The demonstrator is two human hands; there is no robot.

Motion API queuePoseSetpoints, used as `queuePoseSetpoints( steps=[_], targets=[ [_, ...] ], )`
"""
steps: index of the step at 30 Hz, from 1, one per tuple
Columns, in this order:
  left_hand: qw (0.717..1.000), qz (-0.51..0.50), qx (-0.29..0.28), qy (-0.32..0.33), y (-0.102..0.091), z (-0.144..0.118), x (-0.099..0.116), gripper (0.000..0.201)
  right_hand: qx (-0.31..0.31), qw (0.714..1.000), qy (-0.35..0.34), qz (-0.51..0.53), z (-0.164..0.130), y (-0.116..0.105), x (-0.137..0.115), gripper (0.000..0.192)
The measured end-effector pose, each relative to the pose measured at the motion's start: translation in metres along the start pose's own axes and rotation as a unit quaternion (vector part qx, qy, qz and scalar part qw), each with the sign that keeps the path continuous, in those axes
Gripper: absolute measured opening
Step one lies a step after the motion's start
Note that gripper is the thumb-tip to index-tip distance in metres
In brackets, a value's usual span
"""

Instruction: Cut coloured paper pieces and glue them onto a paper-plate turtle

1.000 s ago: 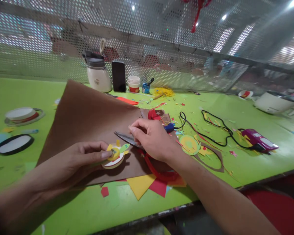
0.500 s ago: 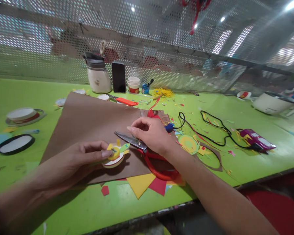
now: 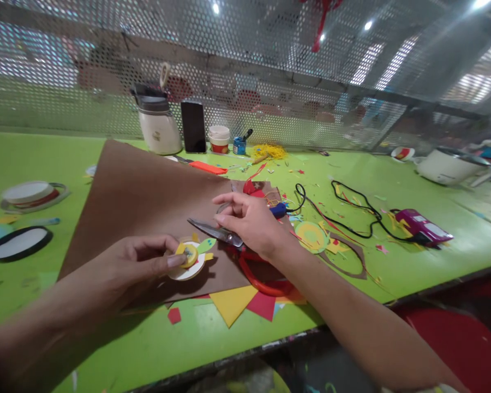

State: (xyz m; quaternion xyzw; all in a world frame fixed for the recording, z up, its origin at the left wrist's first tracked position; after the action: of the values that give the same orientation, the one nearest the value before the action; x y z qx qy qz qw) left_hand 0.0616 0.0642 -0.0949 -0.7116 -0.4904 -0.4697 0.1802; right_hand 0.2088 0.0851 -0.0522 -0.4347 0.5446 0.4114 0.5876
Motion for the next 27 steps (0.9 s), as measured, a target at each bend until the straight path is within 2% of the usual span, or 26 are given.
queuePoseSetpoints(
  steps=[4, 9, 14, 21, 27],
  targets=[
    [1.0, -0.011, -0.008, -0.009, 0.002, -0.001, 0.0, 0.017, 0.029, 0.999, -0.021, -0.011, 0.002, -0.008, -0.001, 0.028],
    [1.0, 0.021, 0.015, 0.003, -0.001, -0.003, 0.007, 0.02, -0.053, 0.997, -0.047, -0.037, -0.01, 0.014, -0.012, 0.04],
    [1.0, 0.023, 0.008, -0.001, 0.001, -0.003, 0.004, 0.02, -0.087, 0.993, -0.027, -0.074, -0.018, 0.028, -0.006, 0.036],
    [1.0, 0.0, 0.015, 0.004, 0.0, 0.0, -0.001, 0.018, -0.088, 0.993, -0.039, -0.067, -0.019, 0.029, -0.007, 0.035],
    [1.0, 0.017, 0.021, -0.005, -0.002, 0.001, 0.0, 0.017, -0.059, 0.998, -0.027, -0.007, -0.013, 0.022, -0.008, 0.032]
  ],
)
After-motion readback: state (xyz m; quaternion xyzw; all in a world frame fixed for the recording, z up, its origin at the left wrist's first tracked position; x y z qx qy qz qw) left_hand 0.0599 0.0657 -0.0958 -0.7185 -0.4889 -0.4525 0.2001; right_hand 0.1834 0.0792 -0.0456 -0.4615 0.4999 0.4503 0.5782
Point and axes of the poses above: each hand's wrist, its own z-axis towards the middle knuckle, its own y-axis out of the palm, x = y × z, the point moved 10 cm from there along z, towards the middle knuckle, and after that the axes turned 14 degrees about x, right-handed, at the moved point
